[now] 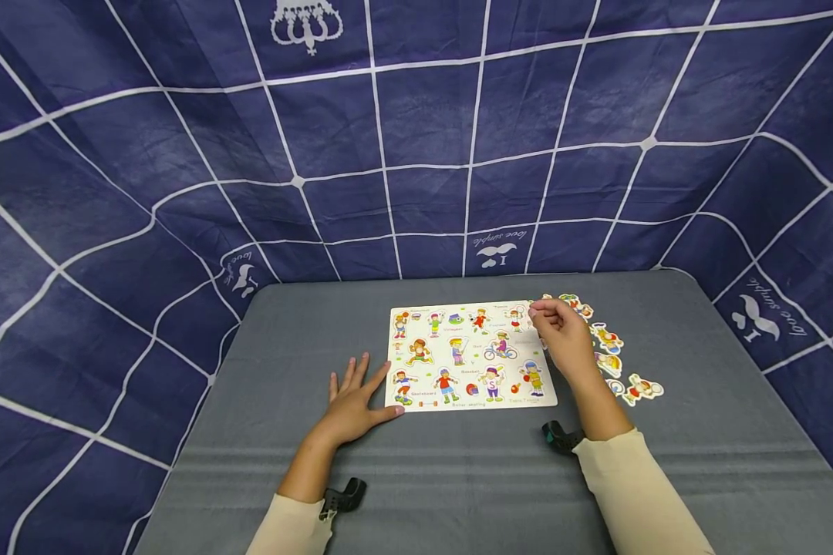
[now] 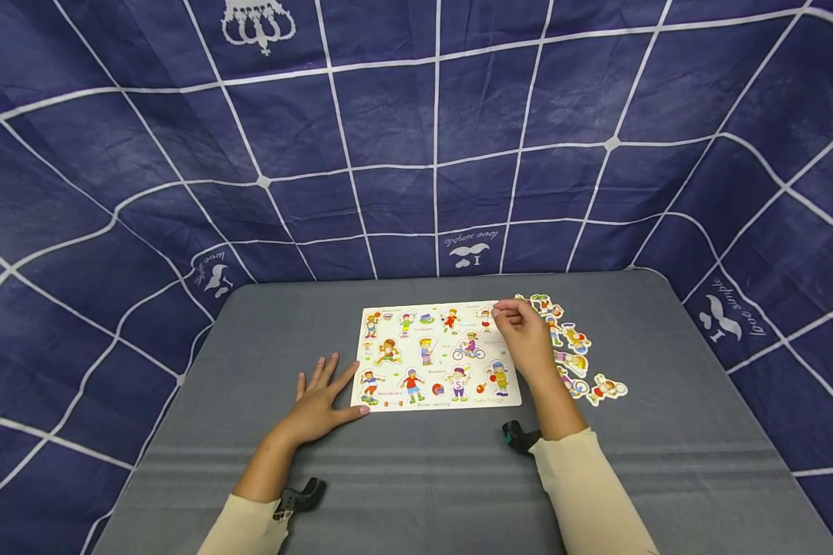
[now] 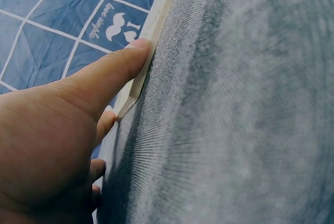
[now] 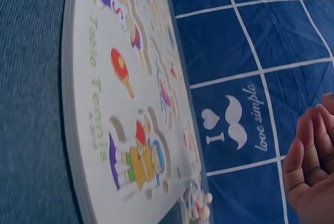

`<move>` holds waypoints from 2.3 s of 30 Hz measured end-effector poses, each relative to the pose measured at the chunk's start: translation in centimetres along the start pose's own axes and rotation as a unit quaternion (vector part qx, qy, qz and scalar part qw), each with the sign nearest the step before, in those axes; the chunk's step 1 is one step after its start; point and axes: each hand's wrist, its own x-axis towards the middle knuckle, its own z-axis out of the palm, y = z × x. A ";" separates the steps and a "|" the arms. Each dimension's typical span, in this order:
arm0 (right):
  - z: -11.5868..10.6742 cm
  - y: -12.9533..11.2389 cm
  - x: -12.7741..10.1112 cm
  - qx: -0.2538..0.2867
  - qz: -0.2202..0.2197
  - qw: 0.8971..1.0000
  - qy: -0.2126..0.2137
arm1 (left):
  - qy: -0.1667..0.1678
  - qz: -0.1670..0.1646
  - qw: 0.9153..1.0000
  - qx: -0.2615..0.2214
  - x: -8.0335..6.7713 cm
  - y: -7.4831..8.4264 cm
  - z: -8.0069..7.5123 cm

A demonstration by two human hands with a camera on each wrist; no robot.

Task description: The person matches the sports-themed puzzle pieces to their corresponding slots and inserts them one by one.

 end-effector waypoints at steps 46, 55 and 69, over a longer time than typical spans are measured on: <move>-3.7 4.7 0.4 -0.242 0.126 0.960 -0.062 | 0.003 0.005 1.000 -0.001 0.0 0.2 -0.1; -3.9 5.1 0.8 -0.257 0.135 0.953 -0.083 | 0.006 0.002 1.000 0.001 0.0 0.1 0.2; -3.8 5.2 1.2 -0.261 0.140 0.951 -0.093 | 0.000 -0.003 1.000 0.004 0.0 0.0 0.0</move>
